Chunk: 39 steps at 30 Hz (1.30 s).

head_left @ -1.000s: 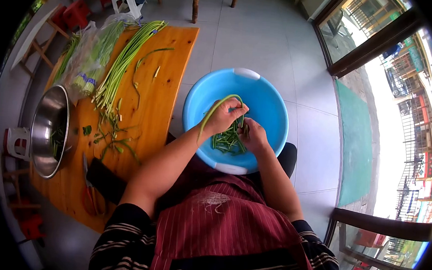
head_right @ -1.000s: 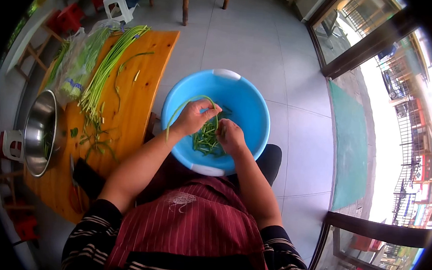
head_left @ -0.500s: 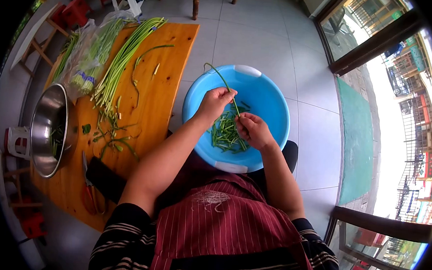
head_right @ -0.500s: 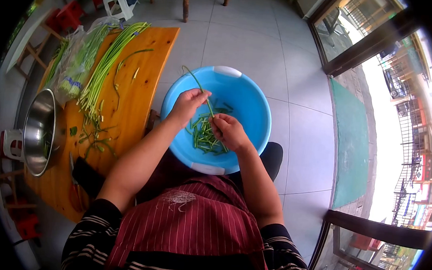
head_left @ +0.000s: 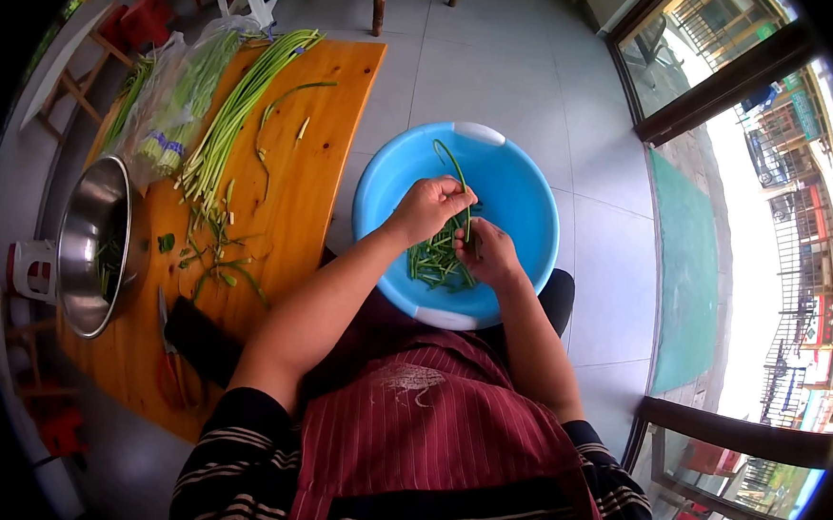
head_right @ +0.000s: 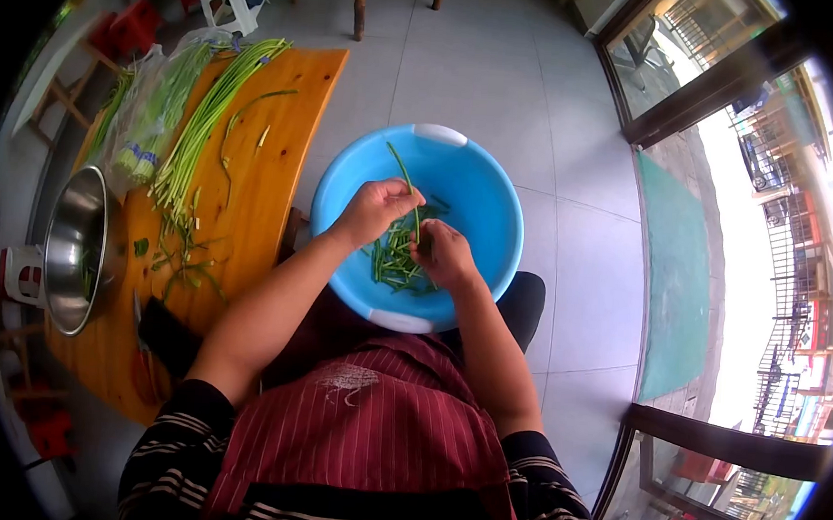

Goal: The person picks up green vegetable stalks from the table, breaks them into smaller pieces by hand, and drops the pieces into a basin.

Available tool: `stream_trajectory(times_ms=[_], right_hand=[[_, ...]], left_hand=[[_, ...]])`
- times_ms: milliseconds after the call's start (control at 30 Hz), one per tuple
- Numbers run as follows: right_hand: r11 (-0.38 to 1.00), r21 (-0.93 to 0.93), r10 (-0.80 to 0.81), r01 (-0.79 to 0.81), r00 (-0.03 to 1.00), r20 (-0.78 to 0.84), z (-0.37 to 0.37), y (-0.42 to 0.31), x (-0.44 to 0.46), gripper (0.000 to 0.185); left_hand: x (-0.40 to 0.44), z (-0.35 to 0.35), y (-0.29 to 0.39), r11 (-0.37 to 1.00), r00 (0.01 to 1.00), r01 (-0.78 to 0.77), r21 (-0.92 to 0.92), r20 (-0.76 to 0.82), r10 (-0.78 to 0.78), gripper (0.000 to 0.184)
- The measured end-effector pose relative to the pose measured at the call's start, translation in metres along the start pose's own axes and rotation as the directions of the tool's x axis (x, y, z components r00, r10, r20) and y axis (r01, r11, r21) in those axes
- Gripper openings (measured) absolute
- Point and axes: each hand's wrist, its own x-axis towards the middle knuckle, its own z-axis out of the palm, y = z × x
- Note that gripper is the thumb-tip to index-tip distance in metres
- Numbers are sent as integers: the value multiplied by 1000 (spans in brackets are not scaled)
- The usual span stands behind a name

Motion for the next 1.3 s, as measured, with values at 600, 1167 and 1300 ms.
stream_trajectory(times_ms=[600,1167,1300], right_hand=[[964,-245,-52,104,977,208,2,-7,-2,11],[1000,3,25,-28,905,424,18,-27,-22,17],[999,-38,24,-9,914,406,17,-24,-22,15]], left_hand=[[-1,7,-8,824,891,-423,377,5,455,13],[6,-7,-17,922,947,306,-239,179,-268,20],[9,-8,-17,900,955,287,-329,27,-294,20]])
